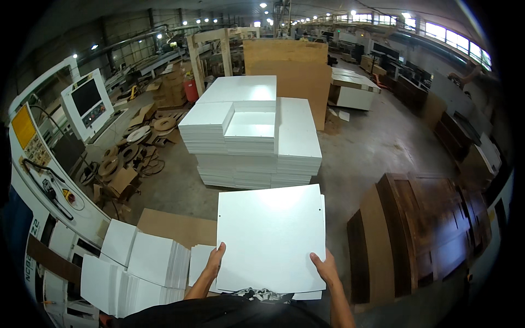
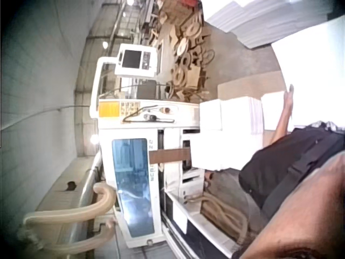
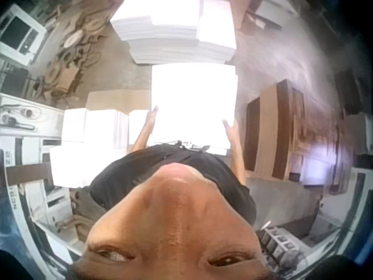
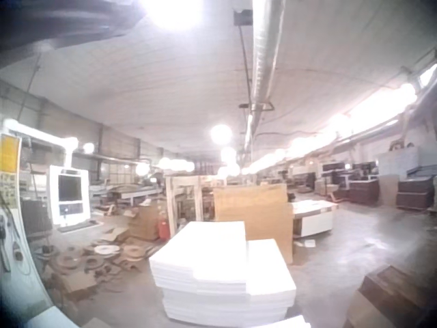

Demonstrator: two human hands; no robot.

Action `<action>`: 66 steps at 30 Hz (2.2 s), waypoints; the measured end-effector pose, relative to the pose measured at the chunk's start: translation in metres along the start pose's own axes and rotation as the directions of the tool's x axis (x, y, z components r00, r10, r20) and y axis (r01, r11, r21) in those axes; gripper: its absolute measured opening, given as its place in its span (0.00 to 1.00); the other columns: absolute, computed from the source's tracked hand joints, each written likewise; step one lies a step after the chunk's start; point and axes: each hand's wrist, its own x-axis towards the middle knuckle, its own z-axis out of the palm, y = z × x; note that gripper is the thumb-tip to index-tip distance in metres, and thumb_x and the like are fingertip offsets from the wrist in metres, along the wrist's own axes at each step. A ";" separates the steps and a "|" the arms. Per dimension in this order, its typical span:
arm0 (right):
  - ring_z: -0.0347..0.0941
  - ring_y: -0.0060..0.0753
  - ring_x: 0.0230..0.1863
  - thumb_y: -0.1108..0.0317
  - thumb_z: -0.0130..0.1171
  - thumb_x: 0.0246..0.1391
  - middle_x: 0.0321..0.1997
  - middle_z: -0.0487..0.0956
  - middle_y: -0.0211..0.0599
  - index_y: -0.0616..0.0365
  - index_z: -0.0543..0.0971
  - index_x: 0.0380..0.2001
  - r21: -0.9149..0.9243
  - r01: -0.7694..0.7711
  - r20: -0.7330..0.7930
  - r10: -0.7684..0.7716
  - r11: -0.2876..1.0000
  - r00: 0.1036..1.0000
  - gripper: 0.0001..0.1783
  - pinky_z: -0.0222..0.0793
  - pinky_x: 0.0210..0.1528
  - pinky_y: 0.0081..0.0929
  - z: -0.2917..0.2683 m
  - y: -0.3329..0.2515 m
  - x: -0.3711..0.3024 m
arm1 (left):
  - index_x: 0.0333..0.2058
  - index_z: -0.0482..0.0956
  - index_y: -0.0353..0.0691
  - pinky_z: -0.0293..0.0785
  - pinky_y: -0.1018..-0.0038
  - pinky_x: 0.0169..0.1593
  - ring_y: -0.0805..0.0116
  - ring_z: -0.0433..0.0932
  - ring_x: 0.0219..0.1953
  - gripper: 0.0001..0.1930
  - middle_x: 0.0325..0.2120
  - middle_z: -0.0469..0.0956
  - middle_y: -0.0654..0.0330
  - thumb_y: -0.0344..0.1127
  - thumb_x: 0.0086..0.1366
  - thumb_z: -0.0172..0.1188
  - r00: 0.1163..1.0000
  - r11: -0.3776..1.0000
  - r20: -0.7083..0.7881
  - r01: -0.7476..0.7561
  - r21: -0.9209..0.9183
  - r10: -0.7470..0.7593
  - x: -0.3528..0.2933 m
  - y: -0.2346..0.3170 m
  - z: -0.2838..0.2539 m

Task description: The person repeatedly picks up white rectangular panels from a stack, places them onto a machine surface, and then moves them to a growing pile. The person handles the panels one at a time, aligning them on the machine before transferring them to the final stack.

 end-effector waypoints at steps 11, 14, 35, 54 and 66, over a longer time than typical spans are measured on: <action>0.74 0.40 0.56 0.47 0.63 0.60 0.54 0.79 0.50 0.68 0.73 0.57 -0.099 0.094 0.262 -0.065 0.991 0.963 0.35 0.67 0.59 0.35 -0.046 0.002 0.296 | 0.63 0.64 0.25 0.57 0.64 0.69 0.59 0.65 0.65 0.43 0.62 0.68 0.48 0.64 0.70 0.52 0.986 0.991 -0.163 -0.006 -0.134 -0.016 0.164 0.058 0.101; 0.74 0.41 0.56 0.48 0.63 0.60 0.54 0.79 0.51 0.67 0.73 0.58 -0.084 0.034 0.366 -0.001 0.996 0.931 0.34 0.67 0.60 0.36 -0.037 -0.029 0.358 | 0.60 0.69 0.25 0.67 0.65 0.62 0.62 0.73 0.57 0.39 0.54 0.75 0.50 0.62 0.70 0.54 0.963 0.976 -0.255 0.037 -0.213 -0.092 0.194 0.036 0.094; 0.71 0.52 0.62 0.40 0.64 0.57 0.60 0.76 0.54 0.62 0.69 0.64 -0.172 0.158 0.682 0.002 0.972 0.731 0.43 0.65 0.64 0.40 0.050 -0.012 0.723 | 0.66 0.58 0.27 0.71 0.59 0.61 0.53 0.74 0.58 0.41 0.59 0.71 0.47 0.61 0.72 0.50 0.898 0.937 -0.400 0.037 -0.347 -0.184 0.407 0.106 0.142; 0.66 0.59 0.66 0.25 0.62 0.47 0.65 0.66 0.67 0.75 0.59 0.64 -0.305 0.140 0.818 0.185 0.942 0.544 0.63 0.64 0.65 0.41 0.108 0.056 0.947 | 0.68 0.56 0.31 0.66 0.58 0.65 0.52 0.68 0.63 0.40 0.63 0.67 0.48 0.62 0.73 0.45 0.853 0.855 -0.482 -0.088 -0.512 -0.200 0.520 0.256 0.309; 0.66 0.59 0.62 0.56 0.65 0.54 0.60 0.72 0.55 0.62 0.69 0.59 -0.252 0.443 0.408 -0.320 0.860 0.855 0.33 0.61 0.65 0.49 0.081 0.020 0.973 | 0.68 0.57 0.36 0.60 0.57 0.68 0.51 0.64 0.66 0.39 0.66 0.64 0.49 0.64 0.73 0.42 0.766 0.866 -0.589 -0.085 -0.492 -0.259 0.588 0.158 0.262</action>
